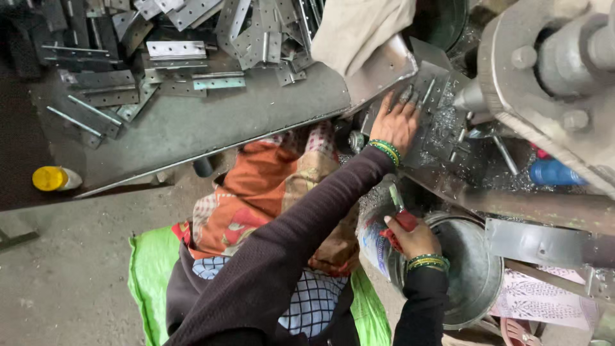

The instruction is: The person repeatedly picks metal hinge pieces from a pile, positions them under a drill press, and operates the machine to drill holes. After each piece is drilled, it is placed into a metal bucket. The person occasionally wipes the machine table with a cloth.

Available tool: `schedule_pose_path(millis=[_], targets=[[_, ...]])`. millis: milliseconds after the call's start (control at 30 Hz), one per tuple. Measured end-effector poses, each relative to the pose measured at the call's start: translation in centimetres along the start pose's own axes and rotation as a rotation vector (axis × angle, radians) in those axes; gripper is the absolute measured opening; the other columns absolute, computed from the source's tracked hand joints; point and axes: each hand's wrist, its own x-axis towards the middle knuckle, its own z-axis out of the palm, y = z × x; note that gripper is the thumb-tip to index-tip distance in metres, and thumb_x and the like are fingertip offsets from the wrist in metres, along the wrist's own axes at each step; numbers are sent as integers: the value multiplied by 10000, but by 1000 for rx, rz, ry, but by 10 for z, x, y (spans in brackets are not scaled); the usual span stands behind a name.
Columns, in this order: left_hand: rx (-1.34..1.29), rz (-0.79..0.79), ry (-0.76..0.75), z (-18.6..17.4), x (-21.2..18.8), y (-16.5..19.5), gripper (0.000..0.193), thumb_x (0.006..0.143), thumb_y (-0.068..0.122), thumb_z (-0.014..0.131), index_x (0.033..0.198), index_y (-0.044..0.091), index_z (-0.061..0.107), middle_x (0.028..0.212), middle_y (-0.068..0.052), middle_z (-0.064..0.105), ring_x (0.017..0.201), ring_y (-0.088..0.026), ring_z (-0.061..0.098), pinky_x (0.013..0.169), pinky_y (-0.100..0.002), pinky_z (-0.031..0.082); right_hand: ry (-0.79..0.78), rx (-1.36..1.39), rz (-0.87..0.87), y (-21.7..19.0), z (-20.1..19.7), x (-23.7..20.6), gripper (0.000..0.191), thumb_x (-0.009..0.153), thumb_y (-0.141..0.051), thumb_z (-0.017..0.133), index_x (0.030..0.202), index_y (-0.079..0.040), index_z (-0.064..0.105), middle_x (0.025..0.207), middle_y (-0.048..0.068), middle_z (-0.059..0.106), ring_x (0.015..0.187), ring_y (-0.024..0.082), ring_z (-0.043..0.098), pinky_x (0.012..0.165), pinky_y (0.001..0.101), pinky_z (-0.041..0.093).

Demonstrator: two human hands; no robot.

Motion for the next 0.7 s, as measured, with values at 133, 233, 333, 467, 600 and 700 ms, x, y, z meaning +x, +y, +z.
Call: schedule_pose_path(millis=[133,233,333,467,600,700], targets=[[25,-22,162,15,22,2,485,899,198,434,1337,89,609,1498,-102,524,1380,-244,493,1208,-530,234,147,-38,-31,-2,18,5,600,749,-580,797,1120,-113,734,963,225,735,918,408,708,797,470,537],[-122,-61,147,20,27,-5,404,1016,216,384,1321,107,625,1529,-70,528,1413,-239,497,1200,-503,291,359,125,-217,6,70,19,553,776,-524,782,1057,-48,758,969,231,754,940,394,731,806,461,550],[-220,-78,57,17,29,-10,458,1031,185,344,1394,173,623,1511,-40,552,1400,-220,519,1228,-486,328,245,230,-152,20,86,23,511,811,-523,742,1030,-62,763,944,197,776,911,365,762,798,454,564],[-154,-86,23,12,32,-13,475,986,218,336,1362,174,623,1528,-25,534,1389,-212,512,1180,-502,352,113,230,-177,9,46,10,522,813,-551,731,1008,-70,778,930,192,778,900,373,747,795,456,551],[-170,-92,33,15,30,-10,479,1015,208,307,1379,178,618,1586,-13,484,1416,-209,489,1209,-535,335,11,6,-80,-10,0,-8,548,828,-598,704,984,-82,799,912,191,787,885,378,745,802,459,548],[-182,-84,74,19,28,-8,490,1007,219,304,1389,177,609,1608,-9,444,1447,-224,445,1192,-556,327,147,22,-71,-12,15,-10,592,786,-638,709,1064,-119,768,970,164,785,926,354,748,836,437,554]])
